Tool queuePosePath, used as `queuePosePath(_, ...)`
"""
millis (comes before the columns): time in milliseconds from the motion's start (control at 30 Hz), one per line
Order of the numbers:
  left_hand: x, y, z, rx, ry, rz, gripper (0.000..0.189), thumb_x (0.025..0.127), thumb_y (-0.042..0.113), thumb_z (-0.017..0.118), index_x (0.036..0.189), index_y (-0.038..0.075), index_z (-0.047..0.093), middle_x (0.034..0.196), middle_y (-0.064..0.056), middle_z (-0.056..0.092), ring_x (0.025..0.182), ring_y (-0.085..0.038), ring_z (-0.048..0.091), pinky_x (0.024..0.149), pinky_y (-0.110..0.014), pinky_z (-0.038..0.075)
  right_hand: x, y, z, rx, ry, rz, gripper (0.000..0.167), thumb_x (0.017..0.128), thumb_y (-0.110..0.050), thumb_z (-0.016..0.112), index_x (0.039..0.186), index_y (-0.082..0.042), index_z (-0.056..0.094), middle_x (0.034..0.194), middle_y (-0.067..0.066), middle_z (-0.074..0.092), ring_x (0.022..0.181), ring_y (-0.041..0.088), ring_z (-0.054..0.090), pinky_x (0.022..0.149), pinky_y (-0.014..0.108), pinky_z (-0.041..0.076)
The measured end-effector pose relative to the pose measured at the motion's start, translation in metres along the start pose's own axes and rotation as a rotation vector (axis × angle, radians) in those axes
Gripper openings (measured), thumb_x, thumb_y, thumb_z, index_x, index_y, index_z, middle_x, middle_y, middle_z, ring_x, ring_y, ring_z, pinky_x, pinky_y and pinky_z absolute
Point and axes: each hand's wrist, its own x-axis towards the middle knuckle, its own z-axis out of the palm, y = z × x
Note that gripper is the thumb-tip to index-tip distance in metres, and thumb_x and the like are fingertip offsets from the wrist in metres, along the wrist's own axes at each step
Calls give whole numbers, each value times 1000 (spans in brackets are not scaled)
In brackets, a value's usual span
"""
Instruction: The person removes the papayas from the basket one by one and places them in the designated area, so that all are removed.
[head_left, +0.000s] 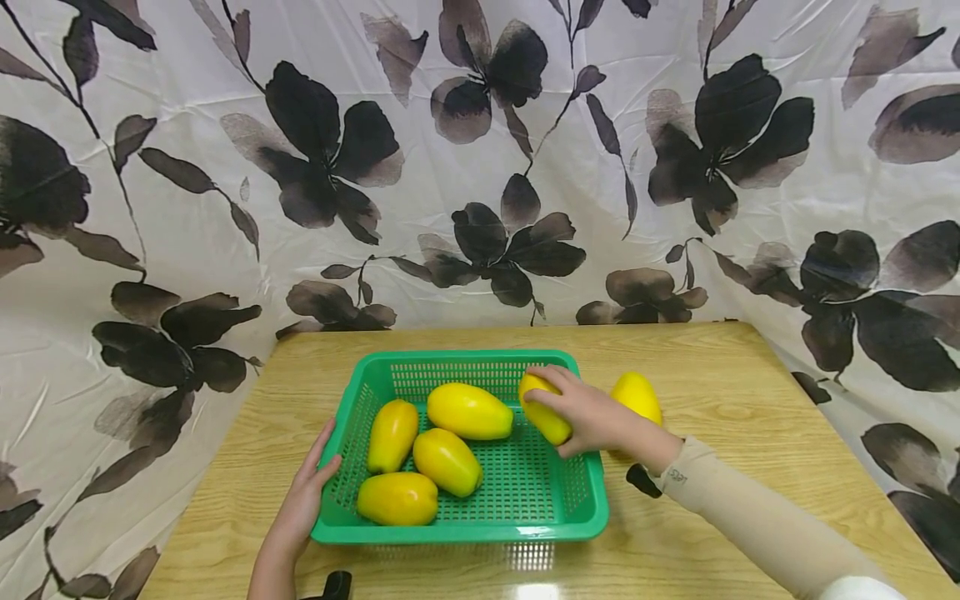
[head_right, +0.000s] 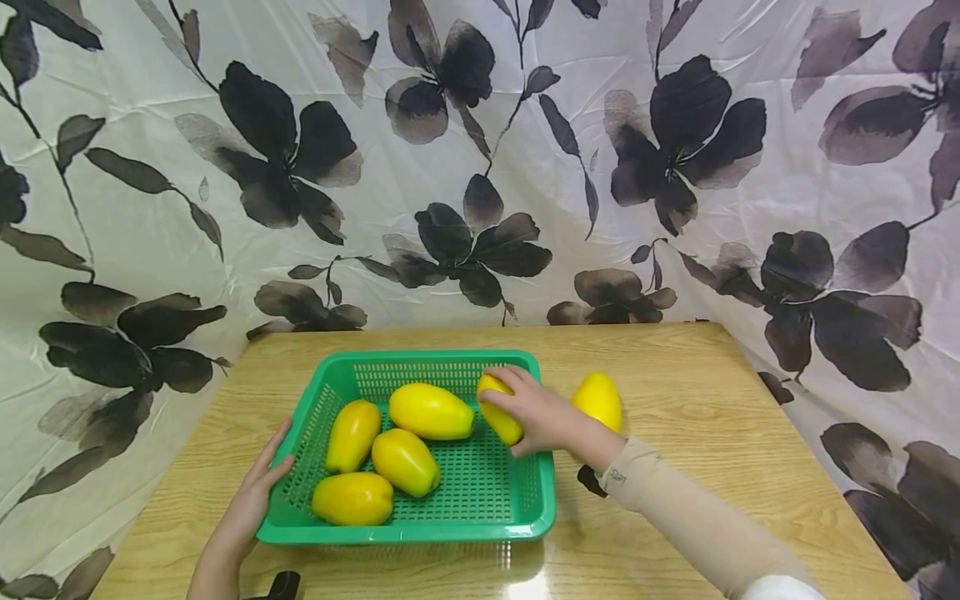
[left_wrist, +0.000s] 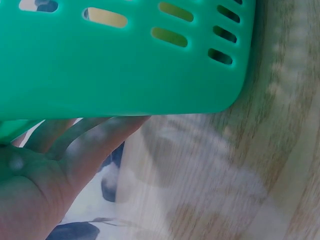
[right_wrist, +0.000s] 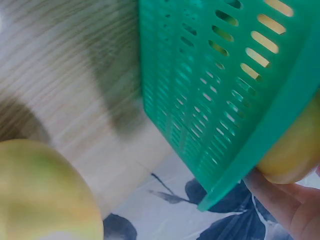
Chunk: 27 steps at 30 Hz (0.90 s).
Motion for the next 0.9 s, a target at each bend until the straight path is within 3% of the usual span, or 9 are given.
queuePosePath(267,-1,0,0,-3,-6,16,57,101,29,32,148,22,1,152,-5,-7,136,-33,-7,104,-59,7,-6,0,-10,-5,47,11,73,55,-20,81,121,-16,49,141,16,28,123,31,34,78,39,49)
queuePosePath(567,0,-2,-1,-12,4,8,58,100,32,34,149,20,5,153,-5,-6,136,-32,-4,105,-57,8,-15,0,-19,11,104,73,73,53,-18,79,120,-17,49,140,16,31,122,35,35,81,43,47)
queuePosePath(900,0,-1,-1,-9,-2,20,58,100,31,34,149,20,3,153,-5,-7,136,-32,-6,105,-58,7,-30,1,-25,14,156,81,73,53,-18,80,119,-15,48,139,17,31,120,35,37,82,46,47)
